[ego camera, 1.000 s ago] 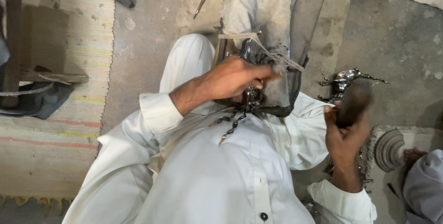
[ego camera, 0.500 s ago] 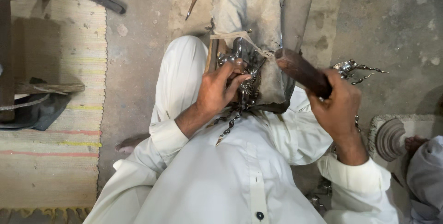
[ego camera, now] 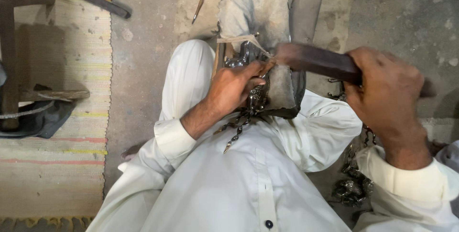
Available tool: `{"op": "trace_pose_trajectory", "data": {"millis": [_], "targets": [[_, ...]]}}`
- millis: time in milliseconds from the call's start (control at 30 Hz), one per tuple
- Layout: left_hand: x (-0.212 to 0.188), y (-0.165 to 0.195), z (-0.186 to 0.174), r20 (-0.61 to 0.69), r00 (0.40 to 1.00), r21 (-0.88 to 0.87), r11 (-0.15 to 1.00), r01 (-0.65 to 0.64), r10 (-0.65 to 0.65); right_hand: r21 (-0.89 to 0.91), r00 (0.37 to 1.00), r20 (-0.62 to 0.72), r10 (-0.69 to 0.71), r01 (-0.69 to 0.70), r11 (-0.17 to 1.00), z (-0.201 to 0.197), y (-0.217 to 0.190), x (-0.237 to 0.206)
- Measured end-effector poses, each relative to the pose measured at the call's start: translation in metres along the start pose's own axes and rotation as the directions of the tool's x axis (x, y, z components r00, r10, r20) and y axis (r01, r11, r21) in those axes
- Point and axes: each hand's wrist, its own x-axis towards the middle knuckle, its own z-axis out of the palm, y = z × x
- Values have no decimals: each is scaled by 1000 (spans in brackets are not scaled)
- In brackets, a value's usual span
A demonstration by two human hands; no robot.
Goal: The person sits on the floor holding a punch against a silver ornamental piece resting on a sandbag and repeatedly strikes the punch with a wooden mallet to shape and decorate the metal. They reposition the piece and the punch between strikes and continue hammering different areas of the ornament.
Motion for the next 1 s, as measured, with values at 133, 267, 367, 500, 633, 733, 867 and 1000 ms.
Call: {"op": "trace_pose_trajectory", "data": {"millis": [133,267,367,500,633,733,867,1000], "targets": [[11,2,-4,9,990,-8,990,-144,144,127,992,79,101,-111,986,10,8,-14],[22,3,-6,192,972,60,987,-146,132,93,967,173,189,-207,974,27,16,-32],[34,1,-9,282,948,52,985,-166,145,291,969,63,239,-246,924,42,19,-46],[41,1,-7,319,925,91,965,-247,206,251,949,113,293,-313,916,60,20,-64],[45,-1,-2,405,900,126,965,-231,162,362,908,115,403,-416,834,76,18,-79],[46,-3,-1,426,889,128,961,-243,168,287,909,115,401,-417,862,86,14,-87],[44,-2,-1,404,884,115,946,-303,234,867,763,184,619,-424,264,98,9,-93],[36,-5,-12,242,938,-33,968,-249,250,369,912,188,363,-409,835,107,4,-94]]}}
